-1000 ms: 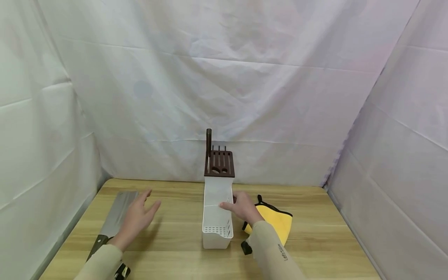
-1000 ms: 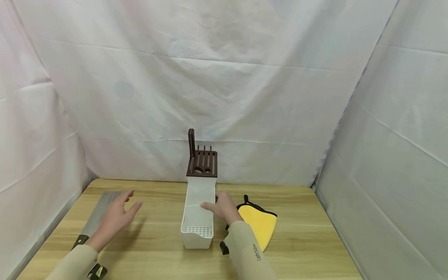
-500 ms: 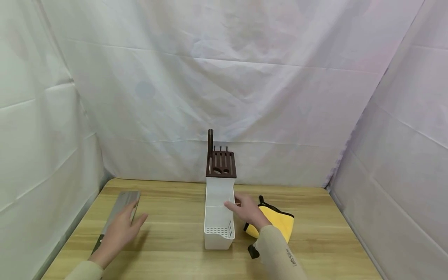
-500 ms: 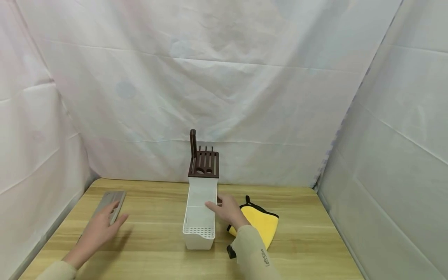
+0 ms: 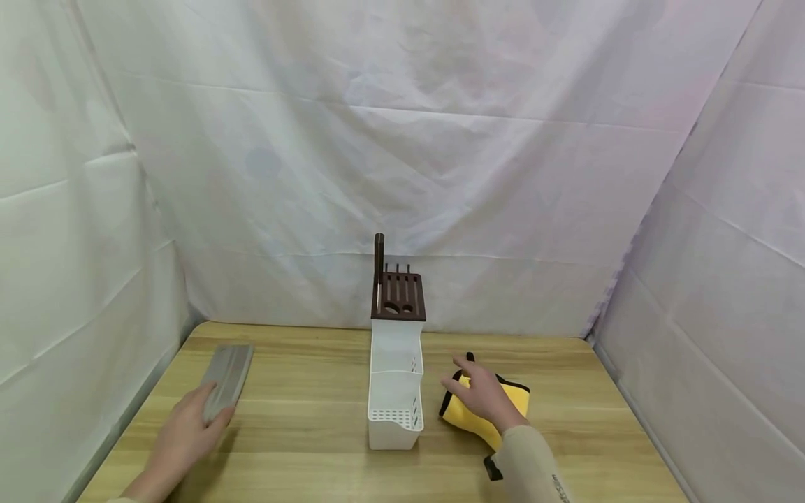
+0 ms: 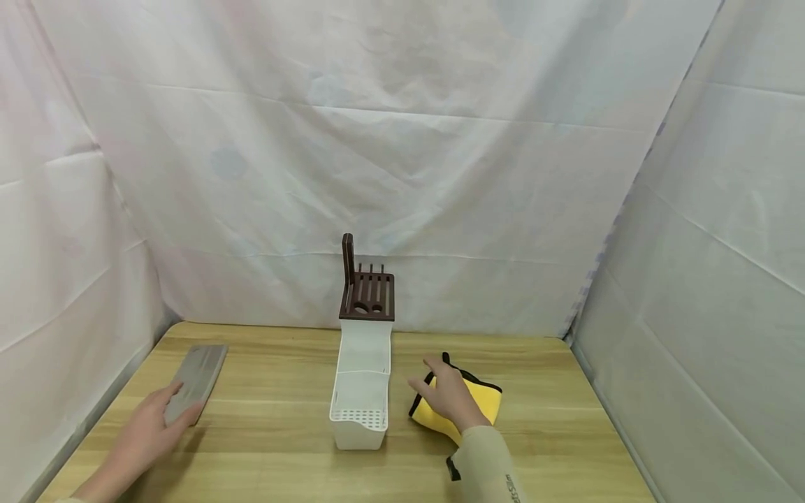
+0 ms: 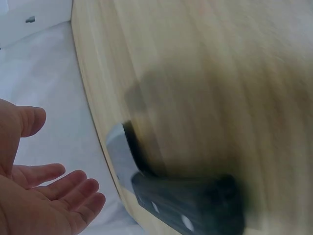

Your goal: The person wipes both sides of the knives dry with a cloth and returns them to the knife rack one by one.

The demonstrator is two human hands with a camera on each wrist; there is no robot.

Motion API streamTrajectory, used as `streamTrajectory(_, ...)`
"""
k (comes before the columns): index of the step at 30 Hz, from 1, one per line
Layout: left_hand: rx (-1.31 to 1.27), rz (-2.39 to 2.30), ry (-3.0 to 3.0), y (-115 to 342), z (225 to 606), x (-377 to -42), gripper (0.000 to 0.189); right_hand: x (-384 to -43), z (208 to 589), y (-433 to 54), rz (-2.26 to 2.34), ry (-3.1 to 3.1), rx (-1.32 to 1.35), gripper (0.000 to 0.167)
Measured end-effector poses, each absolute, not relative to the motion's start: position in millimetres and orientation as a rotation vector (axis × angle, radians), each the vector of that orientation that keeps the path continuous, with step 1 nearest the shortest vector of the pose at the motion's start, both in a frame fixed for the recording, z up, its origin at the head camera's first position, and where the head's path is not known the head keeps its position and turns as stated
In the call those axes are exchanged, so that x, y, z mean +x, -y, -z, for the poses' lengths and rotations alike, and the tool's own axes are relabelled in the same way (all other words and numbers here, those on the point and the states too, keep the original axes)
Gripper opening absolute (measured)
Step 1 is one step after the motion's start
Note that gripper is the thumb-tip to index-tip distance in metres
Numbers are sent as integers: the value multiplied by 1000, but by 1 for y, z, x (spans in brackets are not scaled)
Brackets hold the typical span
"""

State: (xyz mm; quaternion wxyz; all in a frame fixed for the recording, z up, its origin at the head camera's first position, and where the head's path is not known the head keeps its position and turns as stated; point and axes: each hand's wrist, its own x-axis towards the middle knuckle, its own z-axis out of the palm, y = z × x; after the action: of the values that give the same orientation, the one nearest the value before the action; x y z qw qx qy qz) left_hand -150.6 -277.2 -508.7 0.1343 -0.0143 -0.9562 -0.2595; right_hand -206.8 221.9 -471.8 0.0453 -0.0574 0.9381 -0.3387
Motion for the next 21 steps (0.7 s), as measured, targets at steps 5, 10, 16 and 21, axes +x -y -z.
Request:
streamTrajectory(5, -4, 747, 2839, 287, 509, -144, 64, -198, 480, -235, 911, -2932, -181, 64)
streamTrajectory(10, 35, 748, 2886, 294, 511, -140, 65, -191, 488, -244, 863, -2952, -188, 70)
streamTrajectory(16, 84, 714, 2947, 302, 519, -137, 66, -184, 496, -250, 693, -2971, -158, 82)
streamTrajectory(21, 117, 702, 2968, 309, 528, -137, 64, -179, 502, -253, 572, -2990, -161, 80)
